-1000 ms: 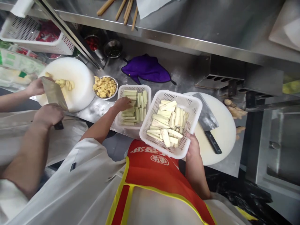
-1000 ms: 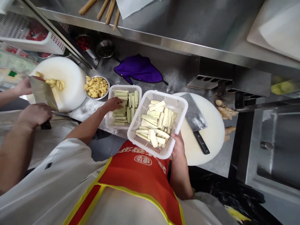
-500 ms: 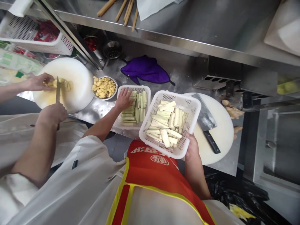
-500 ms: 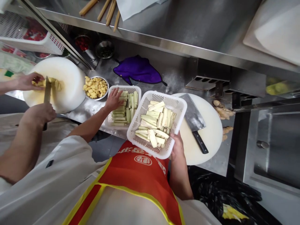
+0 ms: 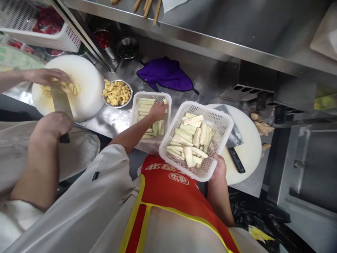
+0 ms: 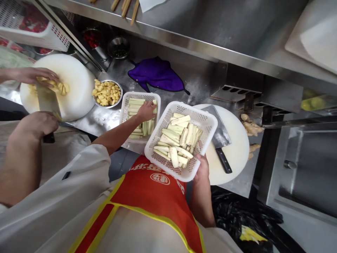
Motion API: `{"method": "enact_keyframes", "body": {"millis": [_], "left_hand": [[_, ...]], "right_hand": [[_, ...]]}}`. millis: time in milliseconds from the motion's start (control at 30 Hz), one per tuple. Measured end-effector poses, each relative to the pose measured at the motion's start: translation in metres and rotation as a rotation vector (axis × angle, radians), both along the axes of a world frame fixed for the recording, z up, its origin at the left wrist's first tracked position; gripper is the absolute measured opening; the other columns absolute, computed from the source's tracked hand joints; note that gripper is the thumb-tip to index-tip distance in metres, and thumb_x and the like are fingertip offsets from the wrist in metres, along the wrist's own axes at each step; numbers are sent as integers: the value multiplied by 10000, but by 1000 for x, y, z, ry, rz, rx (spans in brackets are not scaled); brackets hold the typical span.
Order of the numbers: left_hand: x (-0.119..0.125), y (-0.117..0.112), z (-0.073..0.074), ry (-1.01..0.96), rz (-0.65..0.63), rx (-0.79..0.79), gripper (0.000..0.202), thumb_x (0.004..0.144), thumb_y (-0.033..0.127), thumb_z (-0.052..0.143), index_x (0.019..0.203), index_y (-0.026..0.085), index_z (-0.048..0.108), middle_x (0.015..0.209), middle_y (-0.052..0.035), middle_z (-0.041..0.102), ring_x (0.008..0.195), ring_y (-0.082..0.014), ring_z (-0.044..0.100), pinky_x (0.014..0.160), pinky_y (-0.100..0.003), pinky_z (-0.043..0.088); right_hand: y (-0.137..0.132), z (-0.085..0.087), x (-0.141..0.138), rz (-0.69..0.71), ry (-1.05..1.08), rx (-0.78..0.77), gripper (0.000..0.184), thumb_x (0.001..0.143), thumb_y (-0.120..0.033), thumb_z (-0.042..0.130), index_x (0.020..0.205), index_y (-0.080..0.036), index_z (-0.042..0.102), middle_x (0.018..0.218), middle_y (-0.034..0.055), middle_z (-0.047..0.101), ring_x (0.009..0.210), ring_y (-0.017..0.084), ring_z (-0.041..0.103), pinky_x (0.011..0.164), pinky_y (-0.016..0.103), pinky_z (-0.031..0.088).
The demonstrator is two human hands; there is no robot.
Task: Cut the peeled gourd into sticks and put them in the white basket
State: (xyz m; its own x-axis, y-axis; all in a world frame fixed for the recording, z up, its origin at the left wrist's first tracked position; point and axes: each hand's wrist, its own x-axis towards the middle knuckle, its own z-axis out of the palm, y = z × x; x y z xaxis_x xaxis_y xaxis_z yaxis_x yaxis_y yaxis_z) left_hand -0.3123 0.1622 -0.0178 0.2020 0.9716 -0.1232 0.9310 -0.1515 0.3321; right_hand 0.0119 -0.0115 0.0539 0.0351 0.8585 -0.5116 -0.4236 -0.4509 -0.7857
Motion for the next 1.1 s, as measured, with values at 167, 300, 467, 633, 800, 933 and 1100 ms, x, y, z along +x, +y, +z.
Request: {"method": "enact_keyframes", "body": {"millis": [167, 300, 467, 633, 800, 933, 1100], "left_hand": [[10, 4, 4, 83, 34, -8, 508, 799, 260, 699, 1293, 176, 614, 1318, -184, 533, 1243, -395, 487, 1059, -529, 437], [2, 0, 4, 86, 9, -8, 579, 786, 276, 725, 1340, 194, 576, 1319, -173, 544, 1227, -385, 497, 1032, -513, 464], [-7, -1, 1, 41, 17, 19, 467, 860, 296, 640, 1316, 199, 611, 1281, -144, 599, 1235, -348, 509, 1039, -473, 479], [-9, -3, -3, -67, 115, 34, 492, 884, 304, 606, 1366, 204, 605, 1310, -138, 600, 1249, -331, 515, 1067, -445, 475], [-4, 4, -5, -167, 150, 32, 465, 920, 299, 579, 1364, 172, 635, 1225, -146, 646, 1251, -311, 537, 1132, -431, 418], [-9, 7, -6, -398, 300, 37, 374, 900, 264, 597, 1245, 165, 703, 1213, -123, 685, 1097, -258, 628, 1054, -373, 464], [-13, -16, 0, -688, 566, -17, 251, 807, 224, 671, 1043, 168, 734, 984, -48, 744, 842, -189, 669, 837, -303, 513]], "right_hand": [[-4, -3, 6, 8, -10, 34, 476, 727, -378, 665, 1200, -320, 670, 1104, 7, 778, 1093, 297, 724, 954, 489, 608], [-5, -5, 4, -26, 28, 23, 477, 712, -370, 679, 1186, -313, 683, 1078, 12, 784, 1078, 293, 730, 954, 486, 605], [-3, -5, 3, -42, 47, 30, 494, 693, -346, 700, 1185, -303, 687, 1135, 7, 774, 1096, 280, 726, 974, 471, 598], [-2, -7, 4, -20, 50, 64, 494, 707, -347, 708, 1199, -313, 681, 1155, 8, 769, 1107, 279, 724, 975, 462, 600], [-1, -5, 3, -30, 61, 26, 502, 676, -349, 719, 1174, -298, 690, 1100, 13, 782, 1094, 294, 727, 972, 476, 601], [0, -1, 0, -51, 113, 14, 554, 646, -323, 748, 1193, -273, 671, 1089, 9, 784, 1051, 275, 741, 960, 439, 604], [-1, -2, -1, -77, 163, 2, 545, 639, -294, 754, 1177, -283, 666, 1040, -10, 792, 956, 242, 763, 889, 383, 628]]}}
